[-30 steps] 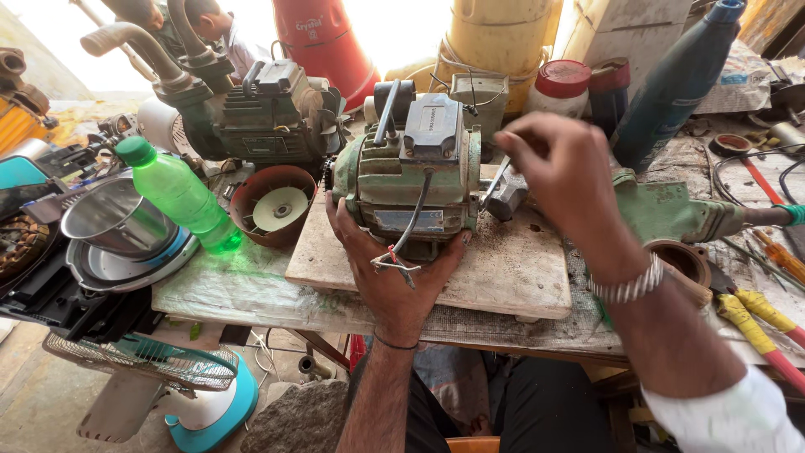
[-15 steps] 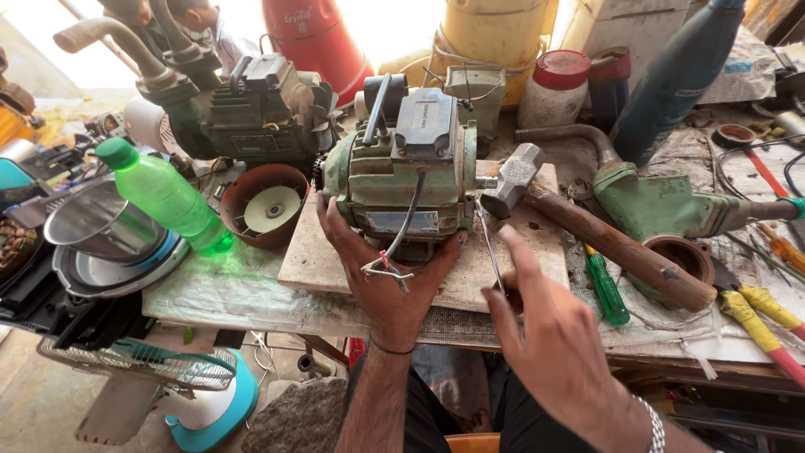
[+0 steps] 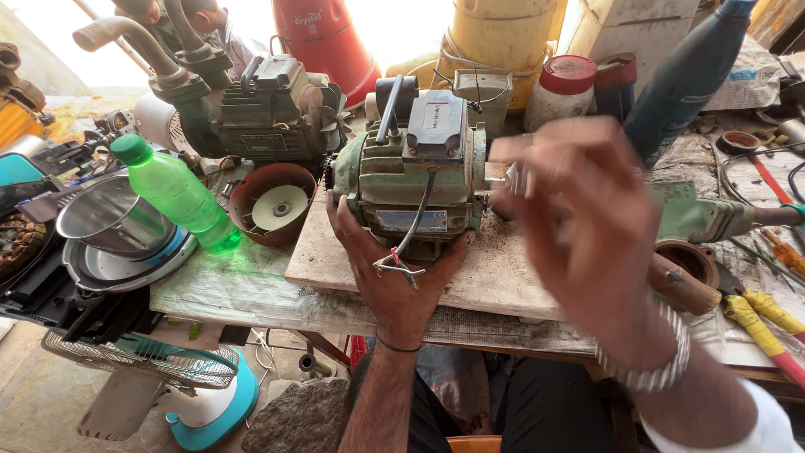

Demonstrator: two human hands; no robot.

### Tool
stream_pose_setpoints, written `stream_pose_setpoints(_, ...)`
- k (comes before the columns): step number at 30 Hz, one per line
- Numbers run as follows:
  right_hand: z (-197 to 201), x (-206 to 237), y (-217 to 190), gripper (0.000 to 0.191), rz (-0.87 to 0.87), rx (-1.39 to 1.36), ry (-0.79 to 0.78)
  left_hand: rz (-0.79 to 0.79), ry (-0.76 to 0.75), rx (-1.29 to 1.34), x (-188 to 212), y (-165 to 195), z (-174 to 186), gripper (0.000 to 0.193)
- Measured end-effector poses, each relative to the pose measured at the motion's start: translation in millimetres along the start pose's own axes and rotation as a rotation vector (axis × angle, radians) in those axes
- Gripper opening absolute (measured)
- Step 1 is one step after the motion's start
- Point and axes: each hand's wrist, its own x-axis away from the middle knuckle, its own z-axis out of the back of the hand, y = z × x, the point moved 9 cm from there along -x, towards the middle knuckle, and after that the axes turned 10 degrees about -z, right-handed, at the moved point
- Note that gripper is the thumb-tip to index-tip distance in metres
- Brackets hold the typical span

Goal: The person uses a hammer to tap a metal pin into the shaft of a green electric motor. They then use a wrench to tighten a nut on the shaft and pliers to adjust a small metal piece on the motor casing.

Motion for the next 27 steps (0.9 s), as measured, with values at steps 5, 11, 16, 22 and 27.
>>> stream_pose_setpoints(5, -37, -45, 80, 0.003, -0.305, -0.115, -0.136, 0.007, -0.006, 0.002, 0, 4, 3, 0.132)
stream_pose_setpoints(11, -22, -11, 87, 0.018, -0.309, 0.176, -0.054, -0.01, 0.019, -0.018, -3, 3, 6, 0.133)
stream_pose_setpoints(16, -23, 12, 79, 0.018, -0.158, 0.254, -0.144, -0.062, 0.008, -0.05, 0, 6, 2, 0.134)
stream_pose_setpoints(22, -38, 32, 147, 0.028, -0.883, -0.649, -0.242, -0.003, 0.007, -0.001, -2, 5, 7, 0.13)
stream_pose_setpoints(27, -46, 47, 172, 0.017, -1.07, -1.019, -0.259, -0.024, 0.007, -0.005, -3, 6, 6, 0.132)
